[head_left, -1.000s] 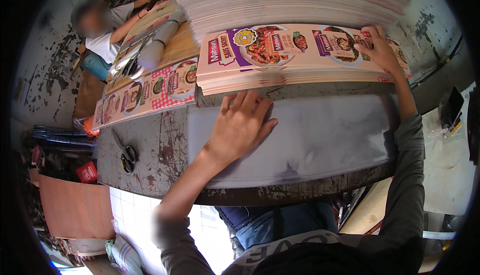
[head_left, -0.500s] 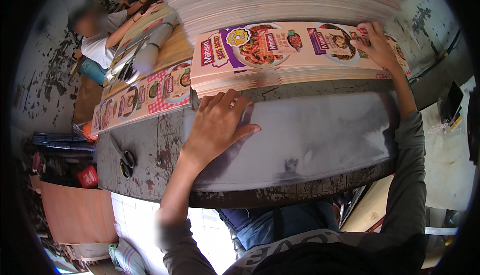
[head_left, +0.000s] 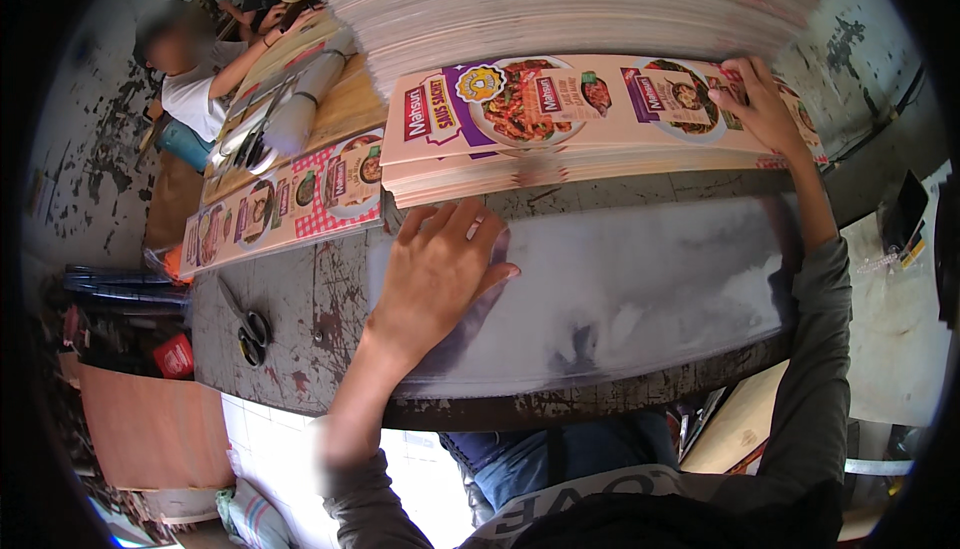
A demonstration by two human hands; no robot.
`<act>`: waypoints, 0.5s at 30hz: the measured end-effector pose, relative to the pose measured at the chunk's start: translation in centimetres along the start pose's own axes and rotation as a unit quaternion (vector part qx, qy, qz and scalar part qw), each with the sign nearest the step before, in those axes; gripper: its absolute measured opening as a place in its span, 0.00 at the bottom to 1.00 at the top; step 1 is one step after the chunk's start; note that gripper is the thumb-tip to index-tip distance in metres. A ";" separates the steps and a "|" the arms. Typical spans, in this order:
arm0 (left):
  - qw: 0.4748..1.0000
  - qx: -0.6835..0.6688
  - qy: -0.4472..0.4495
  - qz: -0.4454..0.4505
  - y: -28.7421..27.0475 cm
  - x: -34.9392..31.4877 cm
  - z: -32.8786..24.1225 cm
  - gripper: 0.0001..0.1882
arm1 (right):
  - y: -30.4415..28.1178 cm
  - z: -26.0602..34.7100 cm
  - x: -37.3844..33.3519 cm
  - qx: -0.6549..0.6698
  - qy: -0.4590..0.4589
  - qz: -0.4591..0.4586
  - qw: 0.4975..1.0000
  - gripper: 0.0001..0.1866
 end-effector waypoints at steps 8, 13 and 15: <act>0.976 -0.211 -0.048 -0.023 2.8 0.7 2.3 0.15 | -0.1 0.3 0.1 0.014 -0.005 -0.004 1.000 0.24; 0.976 -0.203 -0.043 -0.068 3.0 1.0 2.8 0.07 | 0.0 0.1 0.0 0.009 -0.005 -0.004 1.000 0.24; 0.976 -0.203 -0.052 -0.065 3.1 1.0 3.1 0.06 | 0.0 0.2 0.1 0.010 -0.004 -0.002 1.000 0.24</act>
Point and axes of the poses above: each hand's wrist, its own x-axis towards the middle knuckle, its own y-axis out of the palm, z = x × y, the point moved 10 cm from there along x, towards the middle knuckle, and after that the axes turned 10 degrees about x, right-handed, at the moved point
